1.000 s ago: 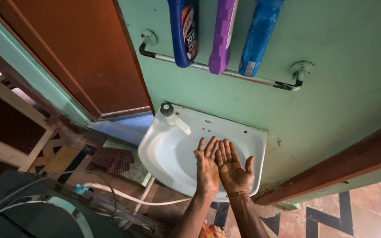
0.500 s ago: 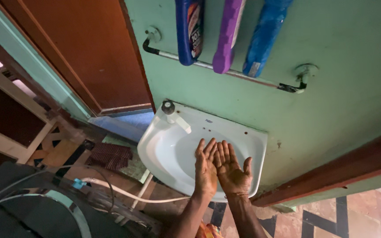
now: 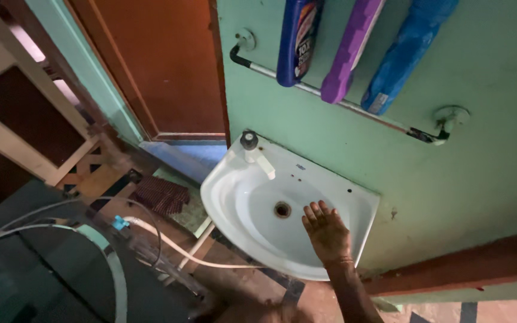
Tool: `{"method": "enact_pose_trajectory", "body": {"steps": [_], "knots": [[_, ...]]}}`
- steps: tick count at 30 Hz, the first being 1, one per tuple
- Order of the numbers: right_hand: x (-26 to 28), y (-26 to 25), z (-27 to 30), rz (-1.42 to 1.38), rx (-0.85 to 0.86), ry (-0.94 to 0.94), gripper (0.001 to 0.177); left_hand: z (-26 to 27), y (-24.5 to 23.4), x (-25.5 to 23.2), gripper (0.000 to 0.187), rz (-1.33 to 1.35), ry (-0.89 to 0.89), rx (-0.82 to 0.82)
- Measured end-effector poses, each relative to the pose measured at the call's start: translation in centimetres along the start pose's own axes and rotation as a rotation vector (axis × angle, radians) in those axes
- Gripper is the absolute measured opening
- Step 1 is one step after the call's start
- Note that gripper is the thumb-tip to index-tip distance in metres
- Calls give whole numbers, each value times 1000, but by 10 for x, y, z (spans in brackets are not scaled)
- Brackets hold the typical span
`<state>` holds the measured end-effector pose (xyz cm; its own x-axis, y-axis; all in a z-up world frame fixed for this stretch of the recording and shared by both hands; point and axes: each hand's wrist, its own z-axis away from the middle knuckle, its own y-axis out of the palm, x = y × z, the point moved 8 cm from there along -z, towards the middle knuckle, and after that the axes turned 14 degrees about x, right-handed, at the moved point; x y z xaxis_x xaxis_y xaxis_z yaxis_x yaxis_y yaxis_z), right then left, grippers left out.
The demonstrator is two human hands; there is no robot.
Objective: The person washes their hands under running water, then repeatedly wipes the white sink basin with their hands. They pick up three cleaning bottles from a wall rack, rinse each under the tap, and return them to the rack.
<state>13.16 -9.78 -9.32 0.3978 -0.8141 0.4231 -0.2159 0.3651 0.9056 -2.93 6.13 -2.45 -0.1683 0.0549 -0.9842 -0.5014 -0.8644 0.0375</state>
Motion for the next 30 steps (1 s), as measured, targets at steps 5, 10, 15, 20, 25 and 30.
{"method": "enact_pose_trajectory", "body": {"steps": [5, 10, 15, 20, 25, 30], "knots": [[-10, -4, -14, 85, -56, 118, 44, 52, -17, 27, 78, -87, -150, -71], [-13, 8, -17, 90, -32, 167, 40, 103, -42, 38, 75, -129, -246, -179], [-12, 16, -29, 206, -108, 194, 46, 162, -72, 40, 72, -166, -354, -274], [-19, 27, -53, 234, -52, 208, 42, 191, -106, 19, 70, -211, -466, -339], [-30, 29, -84, 296, 42, 208, 45, 180, -136, 2, 67, -258, -535, -351], [-44, 14, -110, 622, -131, 246, 52, 227, -170, -32, 64, -368, -513, -328]]}}
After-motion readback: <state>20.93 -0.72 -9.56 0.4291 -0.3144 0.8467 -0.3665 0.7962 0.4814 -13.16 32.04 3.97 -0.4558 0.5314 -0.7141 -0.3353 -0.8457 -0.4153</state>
